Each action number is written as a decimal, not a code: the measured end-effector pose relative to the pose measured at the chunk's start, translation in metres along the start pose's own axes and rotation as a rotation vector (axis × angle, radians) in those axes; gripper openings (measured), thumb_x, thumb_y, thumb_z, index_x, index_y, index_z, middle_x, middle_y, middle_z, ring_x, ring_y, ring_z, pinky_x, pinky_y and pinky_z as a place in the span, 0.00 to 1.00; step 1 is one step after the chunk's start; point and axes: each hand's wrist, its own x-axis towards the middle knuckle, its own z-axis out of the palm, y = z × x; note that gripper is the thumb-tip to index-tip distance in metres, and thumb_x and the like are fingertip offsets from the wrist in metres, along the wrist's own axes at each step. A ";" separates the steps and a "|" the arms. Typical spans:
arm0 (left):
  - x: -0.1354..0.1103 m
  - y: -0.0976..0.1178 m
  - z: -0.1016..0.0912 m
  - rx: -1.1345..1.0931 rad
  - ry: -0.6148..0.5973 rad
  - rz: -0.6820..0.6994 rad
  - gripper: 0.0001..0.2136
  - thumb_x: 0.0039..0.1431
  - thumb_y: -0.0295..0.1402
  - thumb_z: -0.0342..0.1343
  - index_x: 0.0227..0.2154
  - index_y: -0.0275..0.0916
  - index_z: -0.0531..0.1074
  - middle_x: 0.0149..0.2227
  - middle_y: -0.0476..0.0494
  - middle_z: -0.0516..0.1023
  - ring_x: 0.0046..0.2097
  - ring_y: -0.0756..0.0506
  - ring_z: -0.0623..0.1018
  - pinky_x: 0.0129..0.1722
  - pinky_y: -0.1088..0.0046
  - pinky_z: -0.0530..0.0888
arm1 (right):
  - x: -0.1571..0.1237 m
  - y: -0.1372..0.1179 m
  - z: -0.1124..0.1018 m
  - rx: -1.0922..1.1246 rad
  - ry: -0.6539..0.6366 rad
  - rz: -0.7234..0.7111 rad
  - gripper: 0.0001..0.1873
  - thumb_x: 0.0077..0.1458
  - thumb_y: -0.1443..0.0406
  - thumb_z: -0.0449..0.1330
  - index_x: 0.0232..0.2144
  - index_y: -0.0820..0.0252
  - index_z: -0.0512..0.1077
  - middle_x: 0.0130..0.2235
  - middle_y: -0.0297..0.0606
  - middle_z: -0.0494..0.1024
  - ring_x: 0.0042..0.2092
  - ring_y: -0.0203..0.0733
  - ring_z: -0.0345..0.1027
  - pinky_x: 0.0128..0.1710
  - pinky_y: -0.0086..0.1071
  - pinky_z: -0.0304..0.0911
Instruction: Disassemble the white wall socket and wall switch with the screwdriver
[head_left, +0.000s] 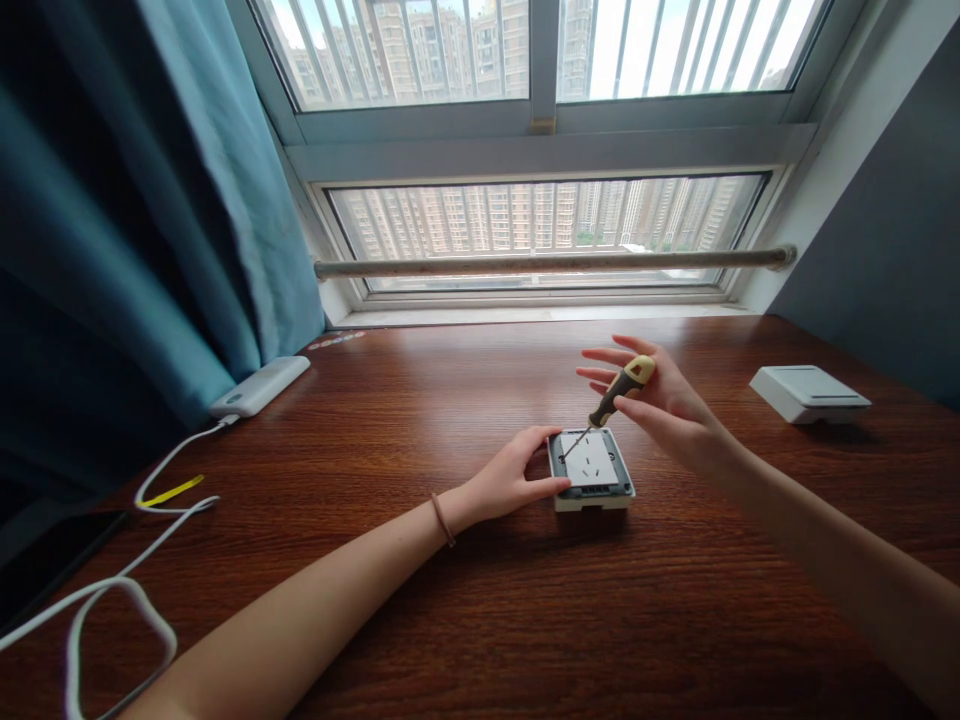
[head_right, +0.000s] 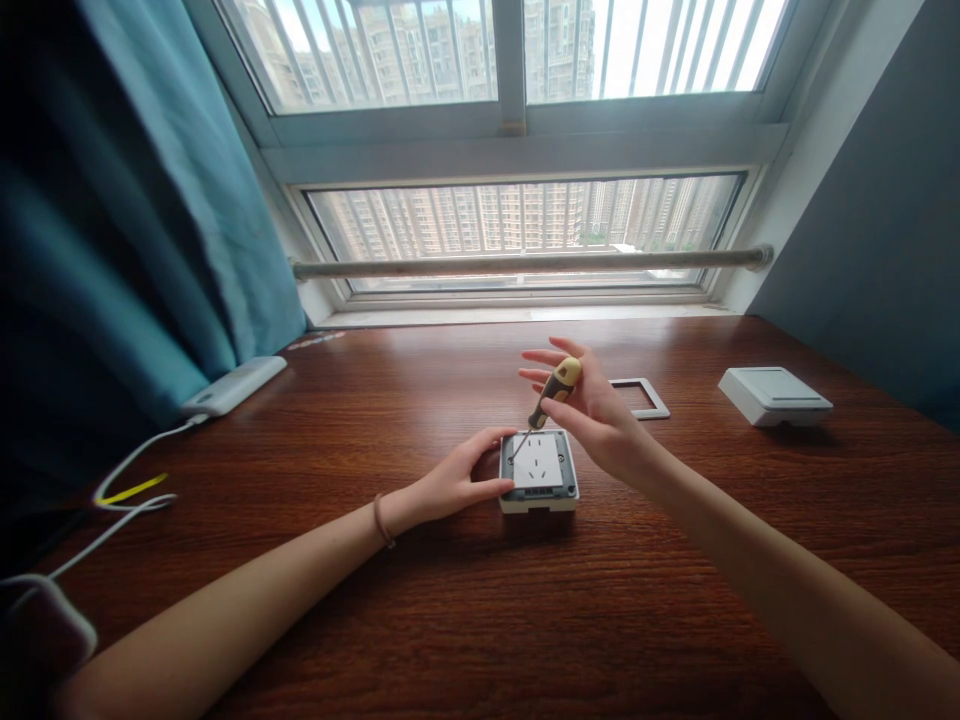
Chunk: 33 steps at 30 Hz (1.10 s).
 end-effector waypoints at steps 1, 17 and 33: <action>0.000 0.000 0.000 -0.009 -0.001 0.003 0.27 0.50 0.37 0.59 0.53 0.38 0.59 0.53 0.36 0.65 0.53 0.42 0.67 0.54 0.63 0.64 | 0.000 -0.002 -0.001 0.006 -0.021 0.000 0.25 0.53 0.69 0.56 0.52 0.52 0.54 0.55 0.43 0.63 0.54 0.44 0.62 0.55 0.45 0.56; 0.000 0.001 0.001 -0.045 -0.001 -0.010 0.27 0.50 0.36 0.59 0.53 0.38 0.60 0.53 0.36 0.65 0.53 0.41 0.68 0.54 0.61 0.64 | 0.000 -0.004 -0.007 -0.314 -0.017 -0.026 0.35 0.54 0.67 0.54 0.59 0.46 0.42 0.54 0.44 0.60 0.47 0.42 0.66 0.41 0.38 0.68; -0.010 0.012 0.020 0.360 0.101 0.200 0.33 0.48 0.39 0.59 0.57 0.39 0.55 0.58 0.37 0.60 0.60 0.38 0.57 0.60 0.57 0.54 | -0.030 0.022 0.041 -0.538 -0.249 -0.247 0.13 0.46 0.76 0.47 0.24 0.58 0.68 0.26 0.34 0.74 0.30 0.37 0.67 0.33 0.31 0.63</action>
